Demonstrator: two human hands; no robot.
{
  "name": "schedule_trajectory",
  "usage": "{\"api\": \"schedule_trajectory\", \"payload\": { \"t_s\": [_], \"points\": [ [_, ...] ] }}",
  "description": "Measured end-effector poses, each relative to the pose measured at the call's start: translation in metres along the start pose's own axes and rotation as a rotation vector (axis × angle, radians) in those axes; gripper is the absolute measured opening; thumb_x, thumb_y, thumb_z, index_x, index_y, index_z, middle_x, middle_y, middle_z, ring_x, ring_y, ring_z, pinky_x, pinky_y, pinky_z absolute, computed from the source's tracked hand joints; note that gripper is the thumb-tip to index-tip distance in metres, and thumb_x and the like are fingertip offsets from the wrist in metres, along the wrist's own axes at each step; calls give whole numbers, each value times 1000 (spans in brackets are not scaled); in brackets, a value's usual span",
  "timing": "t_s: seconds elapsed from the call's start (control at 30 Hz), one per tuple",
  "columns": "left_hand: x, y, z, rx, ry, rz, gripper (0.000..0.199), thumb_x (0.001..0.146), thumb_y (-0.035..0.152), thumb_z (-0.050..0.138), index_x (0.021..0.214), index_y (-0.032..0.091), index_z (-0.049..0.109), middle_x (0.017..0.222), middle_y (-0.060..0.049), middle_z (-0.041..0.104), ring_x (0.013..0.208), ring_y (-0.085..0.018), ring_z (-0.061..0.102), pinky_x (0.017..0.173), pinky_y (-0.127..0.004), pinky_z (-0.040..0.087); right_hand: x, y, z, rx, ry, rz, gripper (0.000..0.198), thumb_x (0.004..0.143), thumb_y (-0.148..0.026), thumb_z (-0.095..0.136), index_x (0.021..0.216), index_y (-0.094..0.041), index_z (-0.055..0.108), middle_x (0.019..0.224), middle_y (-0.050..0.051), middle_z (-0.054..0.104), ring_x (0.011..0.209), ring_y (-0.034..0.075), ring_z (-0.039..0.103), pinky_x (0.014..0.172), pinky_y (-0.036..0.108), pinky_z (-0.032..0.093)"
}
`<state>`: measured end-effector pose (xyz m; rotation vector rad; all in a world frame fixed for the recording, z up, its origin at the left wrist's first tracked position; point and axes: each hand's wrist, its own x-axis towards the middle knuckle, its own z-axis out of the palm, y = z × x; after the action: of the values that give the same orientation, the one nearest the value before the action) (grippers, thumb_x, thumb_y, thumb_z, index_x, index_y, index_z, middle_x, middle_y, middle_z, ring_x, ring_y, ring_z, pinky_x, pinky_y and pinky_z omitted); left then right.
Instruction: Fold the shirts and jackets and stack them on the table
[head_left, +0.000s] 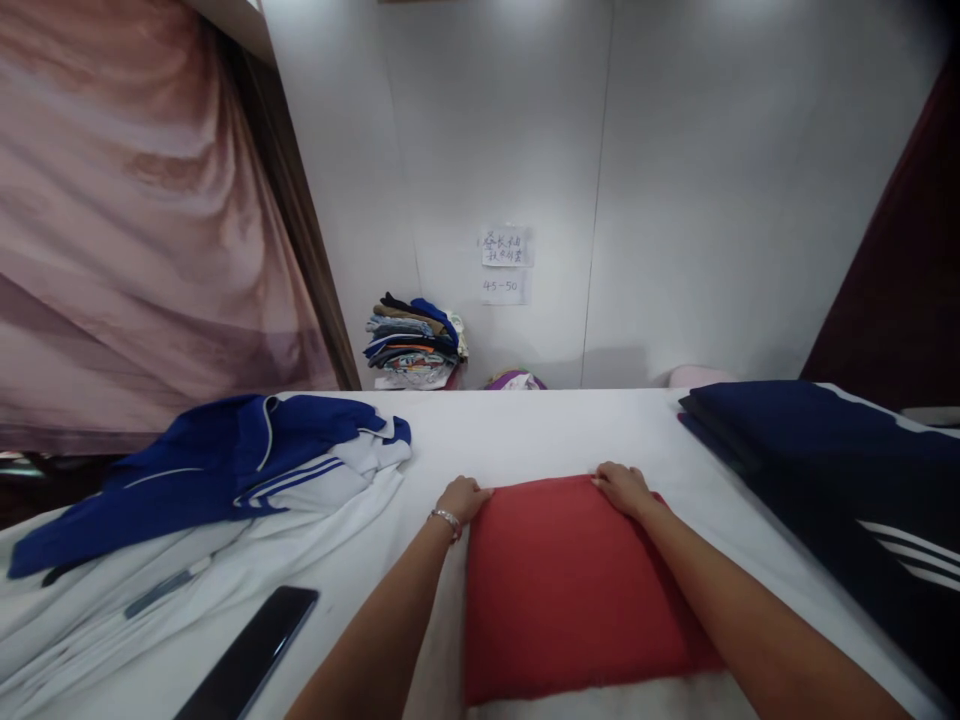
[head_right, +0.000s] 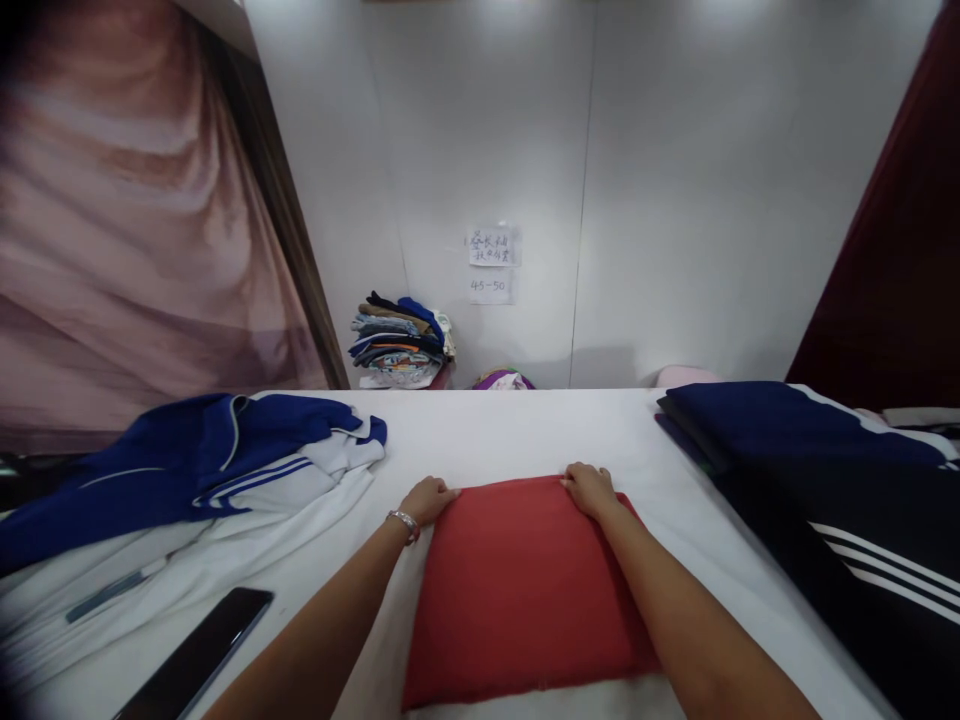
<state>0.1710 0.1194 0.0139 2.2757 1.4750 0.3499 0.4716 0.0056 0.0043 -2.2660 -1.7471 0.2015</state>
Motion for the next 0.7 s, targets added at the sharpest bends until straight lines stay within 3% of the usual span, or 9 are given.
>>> {"api": "schedule_trajectory", "payload": {
  "t_s": [0.07, 0.13, 0.23, 0.33, 0.43, 0.53, 0.7],
  "points": [
    [-8, 13, -4, 25, 45, 1, 37, 83, 34, 50, 98, 4, 65, 106, -21, 64, 98, -29, 60, 81, -36, 43, -5, -9, -4, -21, 25, -11, 28, 88, -22, 41, 102, -17, 64, 114, 13, 65, 113, 27, 53, 103, 50, 22],
    [-21, 28, -4, 40, 88, 71, 44, 86, 35, 46, 118, 6, 58, 129, -21, 54, 119, -29, 49, 96, -38, 37, -13, -19, -8, -21, 59, -67, 38, 90, -23, 37, 123, -18, 57, 136, 13, 52, 131, 27, 37, 109, 51, 13],
    [-43, 42, 7, 48, 15, 201, 57, 85, 49, 48, 130, 14, 51, 146, -16, 39, 137, -29, 31, 111, -44, 22, -30, -27, -9, 49, 4, -227, 54, 93, -43, 33, 141, -20, 41, 151, 10, 32, 142, 26, 19, 113, 48, 12],
    [-61, 41, 26, -15, -43, 195, 58, 79, 57, 53, 127, 25, 55, 145, -10, 43, 138, -32, 29, 113, -49, 17, -44, -25, -4, 88, -148, -249, 67, 89, -60, 32, 142, -19, 41, 151, 12, 30, 142, 29, 19, 114, 49, 11],
    [-66, 33, 37, -93, 51, 198, 49, 75, 59, 57, 117, 35, 61, 136, -1, 53, 136, -31, 34, 112, -46, 21, -50, -16, 2, 92, -173, -191, 70, 88, -63, 30, 140, -18, 44, 149, 12, 34, 140, 29, 24, 115, 49, 10],
    [-65, 30, 37, -82, 49, 195, 50, 75, 61, 57, 117, 35, 62, 136, 0, 54, 136, -31, 34, 113, -47, 21, -48, -11, 6, 108, -154, -185, 70, 88, -63, 29, 139, -17, 45, 149, 12, 35, 140, 28, 24, 115, 47, 11],
    [-66, 35, 31, 16, -38, 192, 61, 81, 62, 46, 129, 25, 55, 147, -7, 39, 140, -28, 26, 114, -47, 16, -48, -18, -1, 126, -178, -158, 69, 89, -60, 30, 139, -15, 45, 148, 12, 36, 140, 27, 25, 115, 47, 10]
  ]
}}
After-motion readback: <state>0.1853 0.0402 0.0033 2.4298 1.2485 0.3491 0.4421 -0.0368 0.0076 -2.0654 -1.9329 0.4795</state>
